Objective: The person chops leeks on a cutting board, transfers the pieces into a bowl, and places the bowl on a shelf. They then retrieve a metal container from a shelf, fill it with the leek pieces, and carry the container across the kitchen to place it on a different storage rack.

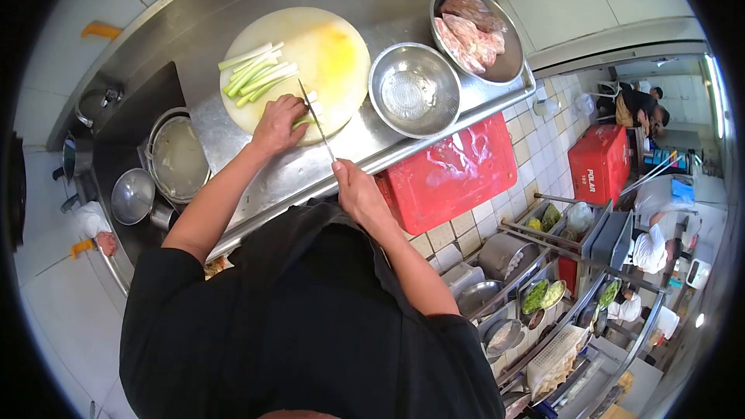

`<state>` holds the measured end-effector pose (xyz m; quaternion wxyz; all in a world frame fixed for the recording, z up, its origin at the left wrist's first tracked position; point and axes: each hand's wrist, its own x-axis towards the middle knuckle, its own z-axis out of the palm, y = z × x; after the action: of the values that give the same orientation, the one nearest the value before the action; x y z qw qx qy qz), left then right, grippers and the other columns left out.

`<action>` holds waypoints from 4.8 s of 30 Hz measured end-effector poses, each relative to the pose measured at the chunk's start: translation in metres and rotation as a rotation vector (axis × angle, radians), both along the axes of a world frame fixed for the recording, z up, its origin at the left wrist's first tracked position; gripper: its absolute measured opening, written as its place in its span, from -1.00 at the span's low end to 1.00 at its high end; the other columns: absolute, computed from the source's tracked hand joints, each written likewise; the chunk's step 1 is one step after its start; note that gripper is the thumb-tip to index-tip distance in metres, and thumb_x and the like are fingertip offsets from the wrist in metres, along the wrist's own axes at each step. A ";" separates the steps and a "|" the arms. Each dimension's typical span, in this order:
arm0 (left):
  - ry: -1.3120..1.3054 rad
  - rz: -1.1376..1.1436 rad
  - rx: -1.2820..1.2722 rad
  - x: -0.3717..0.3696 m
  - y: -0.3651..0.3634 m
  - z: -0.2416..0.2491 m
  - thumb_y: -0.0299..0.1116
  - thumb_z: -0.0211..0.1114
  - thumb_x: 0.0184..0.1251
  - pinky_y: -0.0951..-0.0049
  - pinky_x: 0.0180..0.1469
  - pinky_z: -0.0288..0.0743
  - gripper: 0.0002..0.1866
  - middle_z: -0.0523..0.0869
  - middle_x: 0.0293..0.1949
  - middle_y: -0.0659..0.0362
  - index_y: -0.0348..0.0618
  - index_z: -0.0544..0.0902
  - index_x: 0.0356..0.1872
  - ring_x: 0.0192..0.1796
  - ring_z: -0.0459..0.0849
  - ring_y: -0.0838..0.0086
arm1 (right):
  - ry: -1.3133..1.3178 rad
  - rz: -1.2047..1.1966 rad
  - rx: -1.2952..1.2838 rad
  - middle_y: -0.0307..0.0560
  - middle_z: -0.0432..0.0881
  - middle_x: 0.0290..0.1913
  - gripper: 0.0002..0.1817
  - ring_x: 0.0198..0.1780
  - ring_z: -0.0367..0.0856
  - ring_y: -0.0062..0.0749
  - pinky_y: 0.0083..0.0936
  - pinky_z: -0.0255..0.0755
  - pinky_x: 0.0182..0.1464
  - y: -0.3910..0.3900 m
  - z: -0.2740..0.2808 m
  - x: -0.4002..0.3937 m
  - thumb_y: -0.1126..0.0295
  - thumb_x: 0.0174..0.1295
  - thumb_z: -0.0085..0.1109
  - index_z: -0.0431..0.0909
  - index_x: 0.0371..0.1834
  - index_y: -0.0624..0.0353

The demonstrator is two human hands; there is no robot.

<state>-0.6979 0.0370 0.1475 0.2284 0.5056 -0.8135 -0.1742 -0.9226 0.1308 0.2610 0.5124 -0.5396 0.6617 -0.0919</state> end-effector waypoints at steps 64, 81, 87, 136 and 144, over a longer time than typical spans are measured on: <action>0.152 -0.050 0.026 0.054 0.021 0.006 -0.31 0.50 0.04 0.17 0.23 0.39 -0.62 0.61 0.05 0.07 -0.19 0.66 -0.09 0.16 0.56 0.11 | 0.062 0.075 -0.014 0.49 0.64 0.03 -0.39 0.18 0.55 0.42 0.03 0.41 0.24 -0.028 -0.043 0.029 -0.02 0.61 -0.29 0.57 0.21 0.30; 0.253 -0.052 0.024 0.048 0.016 -0.010 -0.37 0.41 0.07 0.14 0.22 0.38 -0.67 0.61 0.00 -0.01 -0.25 0.62 -0.12 0.12 0.53 0.06 | 0.091 0.130 0.092 0.51 0.62 0.03 -0.41 0.19 0.50 0.48 0.10 0.38 0.22 -0.005 -0.006 0.040 -0.01 0.62 -0.29 0.55 0.19 0.33; 0.314 -0.047 0.022 0.050 0.014 -0.013 -0.44 0.47 0.04 0.14 0.24 0.42 -0.67 0.63 -0.02 0.00 -0.22 0.63 -0.14 0.12 0.55 0.06 | 0.107 0.157 -0.131 0.48 0.65 -0.01 -0.41 0.14 0.53 0.47 0.14 0.38 0.20 -0.015 -0.039 0.054 0.00 0.62 -0.33 0.55 0.19 0.30; -0.022 0.373 -0.070 -0.006 0.023 -0.019 0.16 0.42 0.22 -0.16 0.50 0.07 -0.23 0.42 0.38 -0.14 -0.13 0.55 0.35 0.45 0.32 -0.06 | -0.726 -0.445 0.415 -0.21 0.25 -0.78 -0.12 -0.78 0.25 -0.45 -0.48 0.24 -0.70 0.021 -0.084 -0.077 -0.47 0.45 -0.43 0.34 -0.67 0.11; -0.051 0.368 -0.185 -0.027 0.017 -0.016 0.24 0.48 0.09 -0.03 0.36 0.22 -0.24 0.53 0.28 -0.07 0.01 0.68 0.26 0.30 0.47 0.06 | -0.726 -0.224 0.648 -0.20 0.24 -0.79 -0.08 -0.77 0.26 -0.45 -0.45 0.30 -0.64 0.010 -0.107 -0.046 -0.57 0.36 -0.42 0.29 -0.74 0.08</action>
<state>-0.7254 0.0539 0.1312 0.2813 0.6267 -0.7256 -0.0411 -0.9682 0.1412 0.1544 0.8380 -0.2117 0.4890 -0.1180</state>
